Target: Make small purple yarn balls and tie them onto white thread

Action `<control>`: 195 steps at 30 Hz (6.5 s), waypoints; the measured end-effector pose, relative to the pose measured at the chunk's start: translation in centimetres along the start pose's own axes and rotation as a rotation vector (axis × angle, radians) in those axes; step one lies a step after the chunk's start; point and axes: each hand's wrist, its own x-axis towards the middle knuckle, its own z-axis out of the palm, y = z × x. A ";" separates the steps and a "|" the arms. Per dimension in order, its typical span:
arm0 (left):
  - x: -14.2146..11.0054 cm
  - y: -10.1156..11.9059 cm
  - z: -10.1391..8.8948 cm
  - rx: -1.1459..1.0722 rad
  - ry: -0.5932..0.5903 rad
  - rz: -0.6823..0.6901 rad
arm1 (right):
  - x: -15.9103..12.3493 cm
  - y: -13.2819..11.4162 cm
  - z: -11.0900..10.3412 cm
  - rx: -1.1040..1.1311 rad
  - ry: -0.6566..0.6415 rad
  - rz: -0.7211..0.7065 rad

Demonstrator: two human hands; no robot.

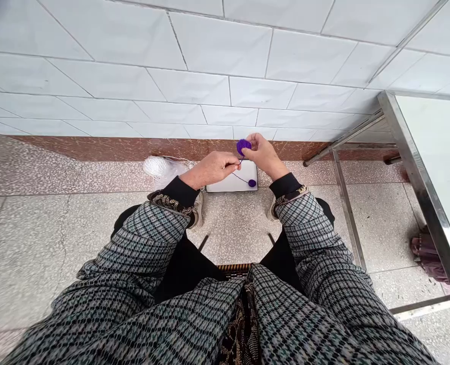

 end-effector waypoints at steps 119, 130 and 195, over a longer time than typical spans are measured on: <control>-1.6 1.4 -1.5 0.041 0.173 -0.087 | -0.3 -1.3 0.8 0.040 -0.137 0.084; -1.6 1.3 -2.6 0.047 0.323 -0.181 | -1.7 -2.5 -0.3 0.253 -0.604 0.088; -1.2 0.1 0.0 -0.023 0.258 -0.238 | -1.4 -2.1 0.1 0.459 -0.329 0.129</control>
